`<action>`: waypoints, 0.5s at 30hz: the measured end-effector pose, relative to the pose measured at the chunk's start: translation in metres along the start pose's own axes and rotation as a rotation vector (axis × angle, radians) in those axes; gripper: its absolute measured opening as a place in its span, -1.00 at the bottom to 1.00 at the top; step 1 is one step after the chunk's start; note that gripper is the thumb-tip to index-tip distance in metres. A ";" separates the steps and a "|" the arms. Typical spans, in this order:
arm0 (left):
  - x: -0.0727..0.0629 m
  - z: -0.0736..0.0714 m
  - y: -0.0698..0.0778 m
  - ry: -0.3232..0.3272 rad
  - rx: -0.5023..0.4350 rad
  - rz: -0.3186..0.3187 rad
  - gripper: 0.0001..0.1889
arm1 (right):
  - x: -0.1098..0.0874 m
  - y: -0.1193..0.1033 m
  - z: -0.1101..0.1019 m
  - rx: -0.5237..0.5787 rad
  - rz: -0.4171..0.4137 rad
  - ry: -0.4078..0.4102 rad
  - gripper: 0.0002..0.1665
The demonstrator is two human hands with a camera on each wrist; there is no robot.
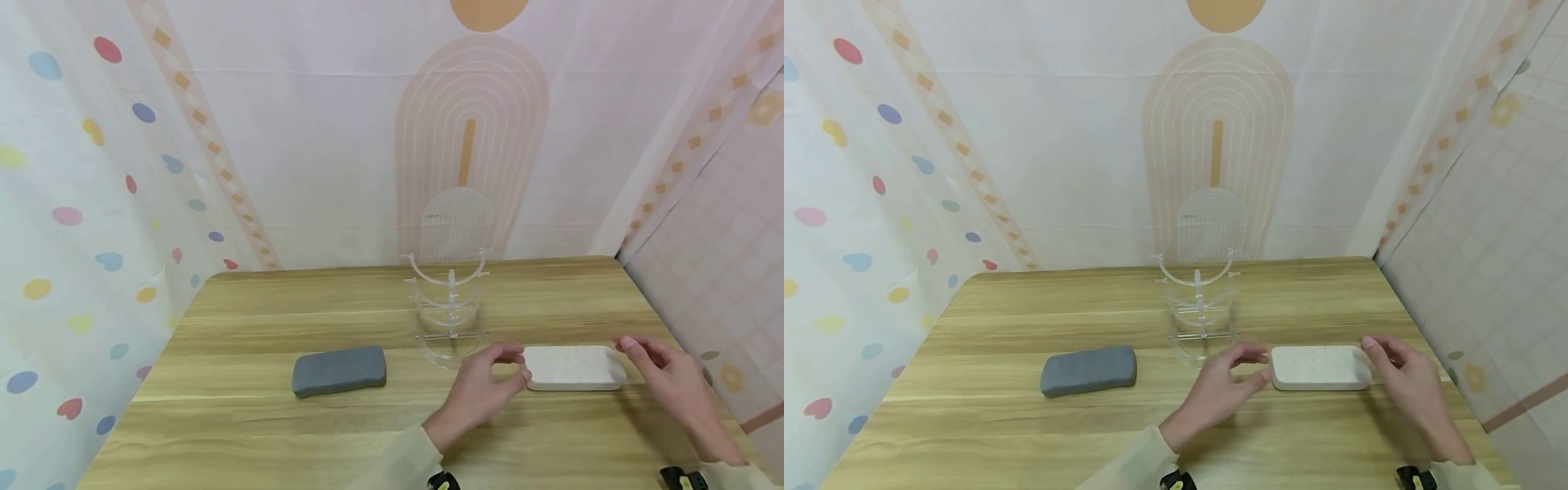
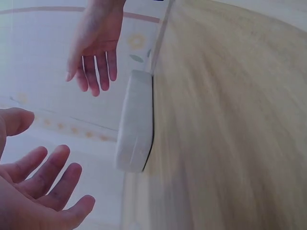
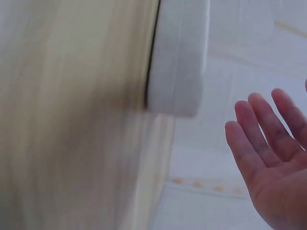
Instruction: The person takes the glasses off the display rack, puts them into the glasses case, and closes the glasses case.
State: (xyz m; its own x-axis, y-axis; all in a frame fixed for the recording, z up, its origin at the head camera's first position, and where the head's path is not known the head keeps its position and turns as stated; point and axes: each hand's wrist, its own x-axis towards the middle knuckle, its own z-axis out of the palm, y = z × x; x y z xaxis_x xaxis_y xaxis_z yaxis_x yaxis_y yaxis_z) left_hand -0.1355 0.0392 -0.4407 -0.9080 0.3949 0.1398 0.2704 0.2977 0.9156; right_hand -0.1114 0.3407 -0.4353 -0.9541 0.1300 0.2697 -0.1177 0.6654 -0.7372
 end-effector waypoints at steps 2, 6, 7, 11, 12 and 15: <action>-0.003 -0.005 0.001 0.008 0.004 0.002 -0.61 | -0.001 -0.007 0.004 0.026 -0.015 0.034 -0.59; -0.010 -0.016 0.002 0.023 0.030 0.031 -0.61 | -0.002 -0.020 0.012 0.044 -0.070 0.068 -0.67; -0.011 -0.019 0.002 0.030 0.042 0.040 -0.61 | -0.002 -0.023 0.013 0.043 -0.080 0.068 -0.68; -0.017 -0.032 0.002 0.057 0.072 0.068 -0.61 | -0.002 -0.035 0.021 0.038 -0.104 0.057 -0.69; -0.018 -0.036 0.001 0.067 0.082 0.074 -0.62 | -0.002 -0.037 0.023 0.041 -0.111 0.054 -0.68; -0.021 -0.046 0.002 0.096 0.116 0.099 -0.61 | -0.002 -0.045 0.029 0.063 -0.143 0.053 -0.67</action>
State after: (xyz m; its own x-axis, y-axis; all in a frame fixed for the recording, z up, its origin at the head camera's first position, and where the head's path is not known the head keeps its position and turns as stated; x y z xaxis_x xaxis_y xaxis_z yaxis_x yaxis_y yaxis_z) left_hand -0.1303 -0.0087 -0.4250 -0.9000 0.3441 0.2675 0.3900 0.3621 0.8466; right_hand -0.1120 0.2889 -0.4203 -0.9108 0.0767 0.4057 -0.2699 0.6331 -0.7255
